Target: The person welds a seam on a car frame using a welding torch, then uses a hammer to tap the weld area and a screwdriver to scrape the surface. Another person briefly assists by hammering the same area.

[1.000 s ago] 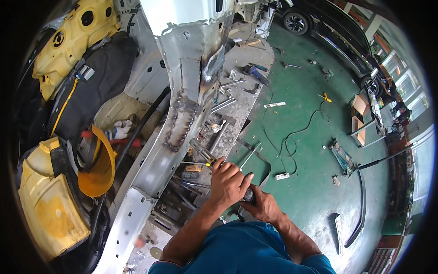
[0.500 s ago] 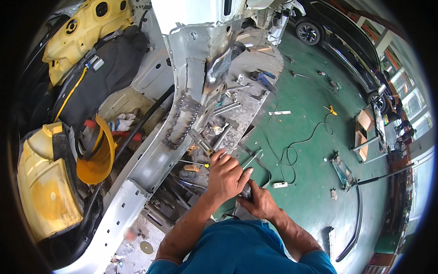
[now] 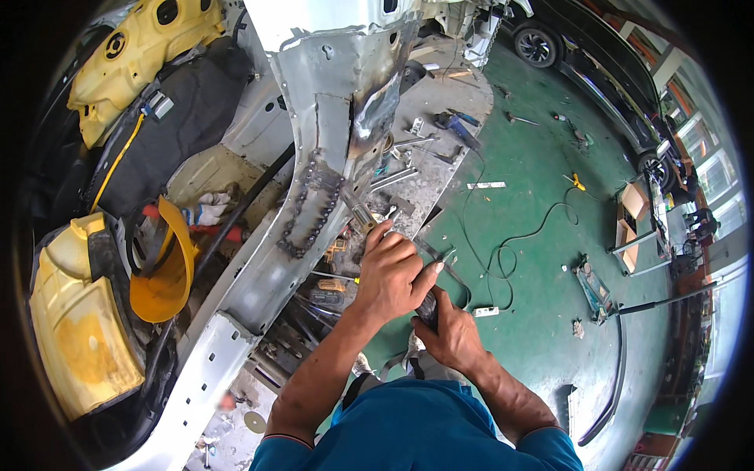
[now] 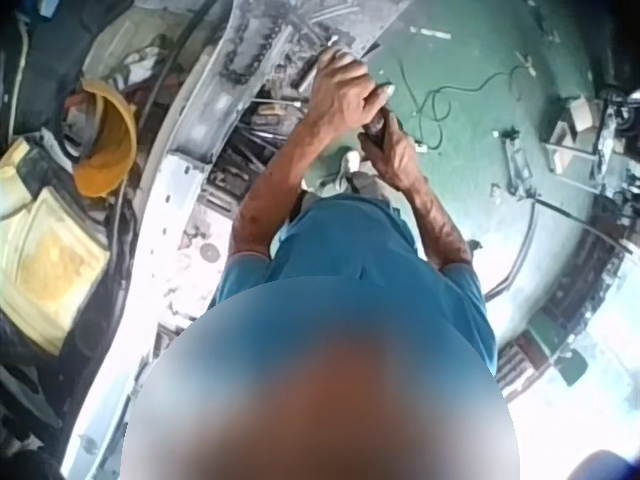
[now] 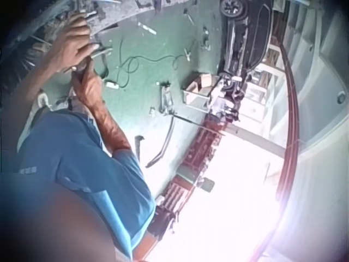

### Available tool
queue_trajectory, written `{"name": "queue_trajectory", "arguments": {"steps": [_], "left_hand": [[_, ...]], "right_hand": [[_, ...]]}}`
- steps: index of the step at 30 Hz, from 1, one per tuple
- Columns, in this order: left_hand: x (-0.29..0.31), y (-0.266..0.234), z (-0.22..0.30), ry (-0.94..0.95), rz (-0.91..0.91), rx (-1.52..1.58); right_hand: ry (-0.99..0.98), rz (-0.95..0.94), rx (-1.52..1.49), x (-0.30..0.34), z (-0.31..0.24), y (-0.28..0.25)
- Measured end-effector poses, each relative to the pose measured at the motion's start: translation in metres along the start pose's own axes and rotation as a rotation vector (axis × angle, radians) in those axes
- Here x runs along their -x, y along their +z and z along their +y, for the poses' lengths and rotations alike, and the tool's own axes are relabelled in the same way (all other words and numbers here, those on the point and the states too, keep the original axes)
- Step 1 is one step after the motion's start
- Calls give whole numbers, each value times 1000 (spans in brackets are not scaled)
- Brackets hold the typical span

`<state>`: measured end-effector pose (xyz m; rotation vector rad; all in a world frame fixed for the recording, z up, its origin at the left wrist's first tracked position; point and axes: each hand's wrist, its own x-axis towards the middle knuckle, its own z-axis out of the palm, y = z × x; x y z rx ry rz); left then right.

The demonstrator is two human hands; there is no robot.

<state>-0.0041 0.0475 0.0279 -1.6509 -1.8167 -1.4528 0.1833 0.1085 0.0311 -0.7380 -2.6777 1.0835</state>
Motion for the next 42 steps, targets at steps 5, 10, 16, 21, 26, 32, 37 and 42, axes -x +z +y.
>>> {"name": "queue_trajectory", "arguments": {"steps": [5,10,16,21,26,32,37,42], "left_hand": [[-1,-5,-5,-2,-26,-16],[-1,-5,-11,-10,-34,-7],[-2,-2,-15,3,2,16],[-3,-2,-15,14,11,28],[-5,-3,-14,17,12,29],[-7,-5,-12,-18,8,46],[-7,-5,-12,-22,2,40],[-3,-2,-8,16,1,27]], "right_hand": [[20,8,-19,-4,-8,3],[117,-13,-15,-7,-14,4],[112,-7,-25,-9,-15,4],[100,-14,-17,-9,-14,3],[101,-25,-20,-9,-11,4],[112,-37,-45,-12,-8,6],[17,27,-37,-11,-8,6],[20,19,-75,-4,-5,5]]}}
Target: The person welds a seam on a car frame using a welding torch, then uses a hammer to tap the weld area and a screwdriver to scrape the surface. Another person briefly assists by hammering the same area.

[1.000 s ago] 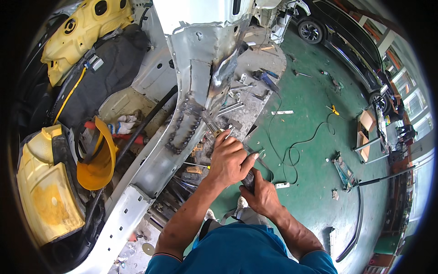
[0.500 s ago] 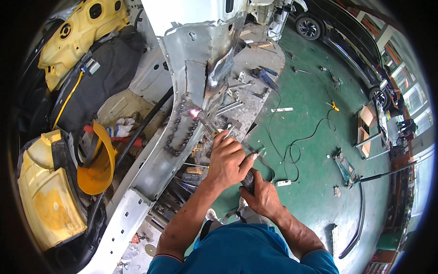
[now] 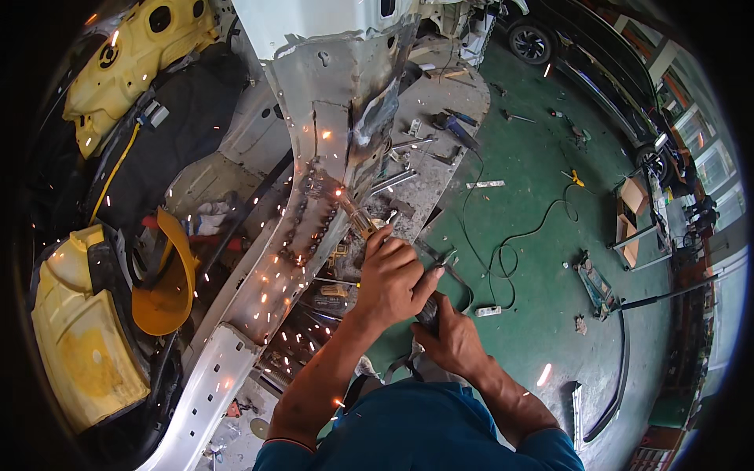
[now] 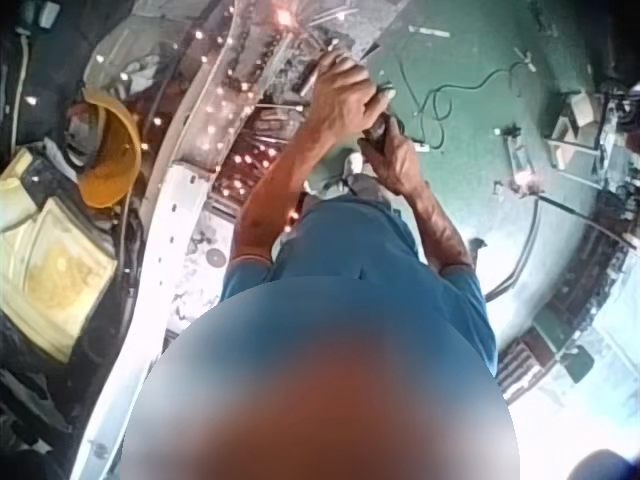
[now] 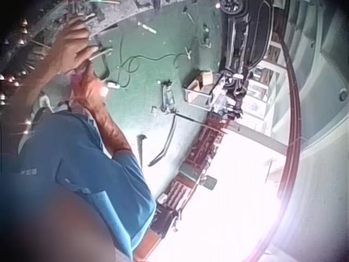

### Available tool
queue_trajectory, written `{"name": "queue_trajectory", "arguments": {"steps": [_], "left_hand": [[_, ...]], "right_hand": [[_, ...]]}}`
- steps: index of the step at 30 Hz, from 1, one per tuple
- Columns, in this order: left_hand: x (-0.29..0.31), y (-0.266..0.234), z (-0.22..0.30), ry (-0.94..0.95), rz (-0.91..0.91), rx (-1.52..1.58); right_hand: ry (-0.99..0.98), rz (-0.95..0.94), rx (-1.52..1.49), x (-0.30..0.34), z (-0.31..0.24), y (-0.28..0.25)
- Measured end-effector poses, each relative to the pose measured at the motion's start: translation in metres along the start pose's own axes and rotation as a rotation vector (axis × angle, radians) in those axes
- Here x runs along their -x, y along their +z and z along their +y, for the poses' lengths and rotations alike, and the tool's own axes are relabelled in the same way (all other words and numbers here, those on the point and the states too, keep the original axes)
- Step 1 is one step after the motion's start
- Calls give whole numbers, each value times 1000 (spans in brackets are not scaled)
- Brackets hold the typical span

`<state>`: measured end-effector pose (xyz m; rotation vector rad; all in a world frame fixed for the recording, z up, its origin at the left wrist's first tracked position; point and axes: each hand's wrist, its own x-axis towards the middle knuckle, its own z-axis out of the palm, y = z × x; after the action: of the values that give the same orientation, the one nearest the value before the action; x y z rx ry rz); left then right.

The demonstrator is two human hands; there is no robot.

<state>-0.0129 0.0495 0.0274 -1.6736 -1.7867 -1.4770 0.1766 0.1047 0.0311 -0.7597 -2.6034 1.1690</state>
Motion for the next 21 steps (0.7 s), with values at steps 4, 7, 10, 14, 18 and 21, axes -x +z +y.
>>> {"name": "queue_trajectory", "arguments": {"steps": [4,7,10,14,18,21], "left_hand": [[4,1,2,-13,-6,12],[5,1,2,-14,-8,11],[4,1,1,-10,-3,11],[2,0,-1,-14,-7,6],[-1,0,-2,-14,-11,7],[-2,0,-3,-10,6,2]], "right_hand": [[-6,5,43,4,4,1],[-9,0,41,4,6,3],[-4,-4,25,2,7,2],[3,-16,22,-1,5,1],[3,-14,27,-4,3,0],[2,-23,19,-6,2,0]]}}
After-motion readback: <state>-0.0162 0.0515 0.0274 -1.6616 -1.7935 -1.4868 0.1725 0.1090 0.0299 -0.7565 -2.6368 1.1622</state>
